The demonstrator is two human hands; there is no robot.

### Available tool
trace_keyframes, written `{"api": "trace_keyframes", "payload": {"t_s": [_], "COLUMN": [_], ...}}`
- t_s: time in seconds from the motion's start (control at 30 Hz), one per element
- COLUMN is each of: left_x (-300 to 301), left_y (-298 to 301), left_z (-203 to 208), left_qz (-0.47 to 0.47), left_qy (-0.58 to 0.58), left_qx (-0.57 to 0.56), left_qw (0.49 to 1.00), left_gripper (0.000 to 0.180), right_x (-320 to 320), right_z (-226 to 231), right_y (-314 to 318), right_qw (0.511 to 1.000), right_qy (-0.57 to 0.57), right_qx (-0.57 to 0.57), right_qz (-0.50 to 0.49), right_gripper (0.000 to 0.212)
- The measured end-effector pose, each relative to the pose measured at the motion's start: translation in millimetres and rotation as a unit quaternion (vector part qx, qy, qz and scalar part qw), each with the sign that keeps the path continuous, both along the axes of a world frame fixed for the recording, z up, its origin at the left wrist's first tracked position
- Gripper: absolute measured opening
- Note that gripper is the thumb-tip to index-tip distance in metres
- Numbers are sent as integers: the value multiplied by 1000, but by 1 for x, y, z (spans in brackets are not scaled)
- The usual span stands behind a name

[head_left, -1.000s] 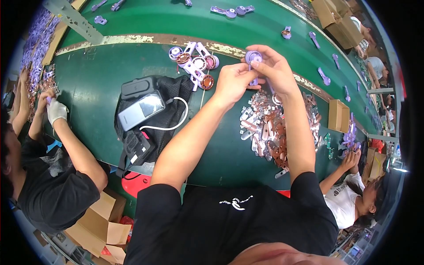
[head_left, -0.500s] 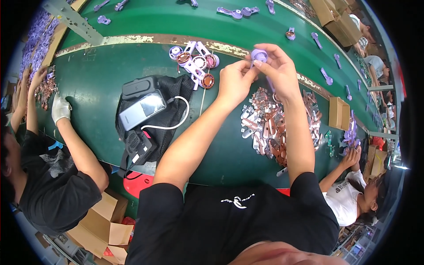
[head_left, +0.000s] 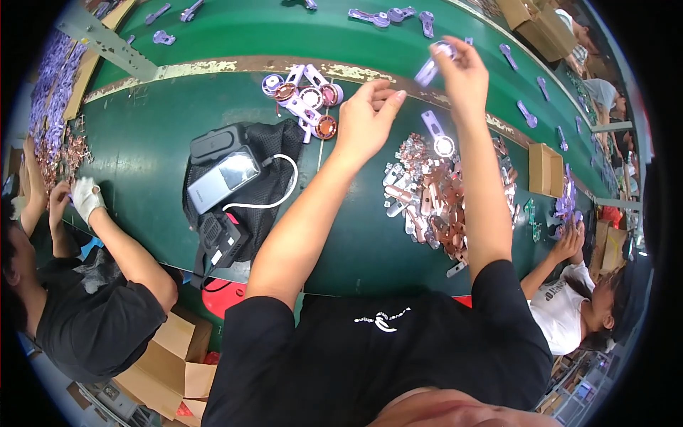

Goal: The person assembles small purple plastic casings with circular metal pieces by hand at a factory production line.

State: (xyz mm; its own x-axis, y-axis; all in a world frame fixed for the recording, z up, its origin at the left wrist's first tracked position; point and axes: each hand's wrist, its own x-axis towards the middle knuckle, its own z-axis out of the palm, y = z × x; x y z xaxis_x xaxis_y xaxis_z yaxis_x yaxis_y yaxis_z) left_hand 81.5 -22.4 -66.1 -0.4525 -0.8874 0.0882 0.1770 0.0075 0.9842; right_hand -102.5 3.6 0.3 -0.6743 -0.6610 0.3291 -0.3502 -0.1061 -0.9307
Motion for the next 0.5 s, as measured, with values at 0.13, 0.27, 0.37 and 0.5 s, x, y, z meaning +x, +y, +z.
{"api": "trace_keyframes", "payload": {"t_s": [0.13,0.27,0.37,0.5], "left_x": [-2,4,5,4], "left_y": [5,7,6,7], "left_z": [8,10,9,9], "left_qz": [-53,-35,-22,-23], "left_qy": [-87,-127,-122,-139], "left_qx": [-58,-132,-142,-141], "left_qw": [993,983,982,980], "left_gripper": [30,23,23,21], "right_x": [-121,-107,-86,-61], "right_z": [-42,-37,-20,1], "right_y": [4,47,92,141], "right_qw": [990,917,940,888], "right_qy": [-46,209,197,191], "right_qx": [92,293,274,417], "right_qz": [-93,-172,-49,36], "right_gripper": [42,47,32,15]}}
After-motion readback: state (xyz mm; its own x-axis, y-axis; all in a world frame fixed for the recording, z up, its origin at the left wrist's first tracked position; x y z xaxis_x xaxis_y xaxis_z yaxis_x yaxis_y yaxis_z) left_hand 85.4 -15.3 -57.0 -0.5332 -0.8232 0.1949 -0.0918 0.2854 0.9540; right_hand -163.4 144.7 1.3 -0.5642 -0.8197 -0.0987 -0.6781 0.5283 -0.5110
